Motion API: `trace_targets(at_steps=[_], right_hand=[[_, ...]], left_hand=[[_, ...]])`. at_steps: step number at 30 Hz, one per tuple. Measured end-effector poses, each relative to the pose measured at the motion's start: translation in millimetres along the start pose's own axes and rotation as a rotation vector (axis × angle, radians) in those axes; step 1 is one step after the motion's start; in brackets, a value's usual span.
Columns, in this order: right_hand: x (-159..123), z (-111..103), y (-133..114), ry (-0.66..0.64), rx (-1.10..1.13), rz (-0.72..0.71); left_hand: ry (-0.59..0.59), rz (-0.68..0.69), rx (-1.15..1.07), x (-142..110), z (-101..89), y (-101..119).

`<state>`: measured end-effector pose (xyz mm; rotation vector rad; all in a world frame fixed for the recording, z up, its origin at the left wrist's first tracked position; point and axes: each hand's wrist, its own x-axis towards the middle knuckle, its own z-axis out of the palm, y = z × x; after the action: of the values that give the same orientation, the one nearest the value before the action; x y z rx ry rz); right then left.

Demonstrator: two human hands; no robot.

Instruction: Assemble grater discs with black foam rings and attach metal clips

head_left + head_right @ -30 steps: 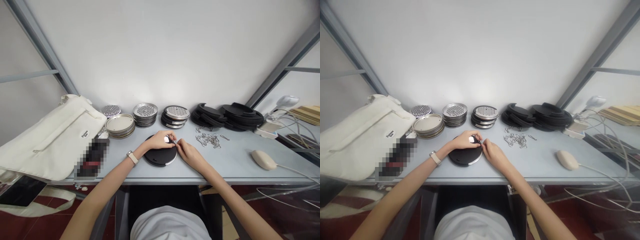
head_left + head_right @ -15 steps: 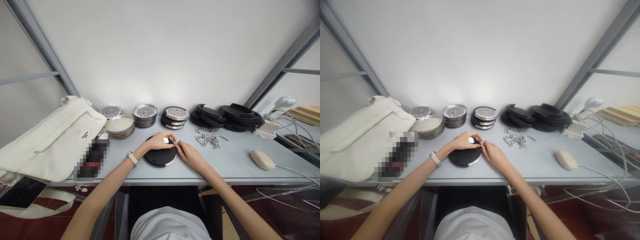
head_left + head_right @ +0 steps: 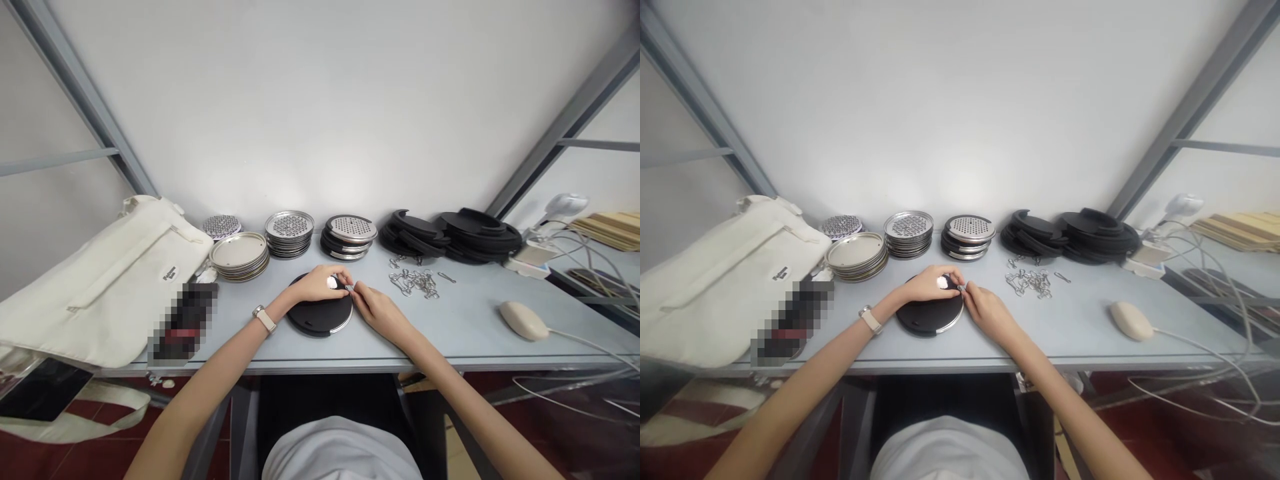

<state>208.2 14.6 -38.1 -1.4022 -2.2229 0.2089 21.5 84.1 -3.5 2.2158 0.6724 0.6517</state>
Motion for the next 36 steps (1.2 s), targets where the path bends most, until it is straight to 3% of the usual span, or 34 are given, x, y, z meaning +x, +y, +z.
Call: trace_targets(at_steps=[22,36], right_hand=[[-2.1,-2.4,-2.0,-0.032,0.103,0.008],[-0.1,-2.3,-2.0,-0.052,0.027,0.002]], left_hand=[[0.062,-0.024,0.089,1.0,2.4,0.5],[0.096,-0.042,0.155,2.7,4.3,-1.3]])
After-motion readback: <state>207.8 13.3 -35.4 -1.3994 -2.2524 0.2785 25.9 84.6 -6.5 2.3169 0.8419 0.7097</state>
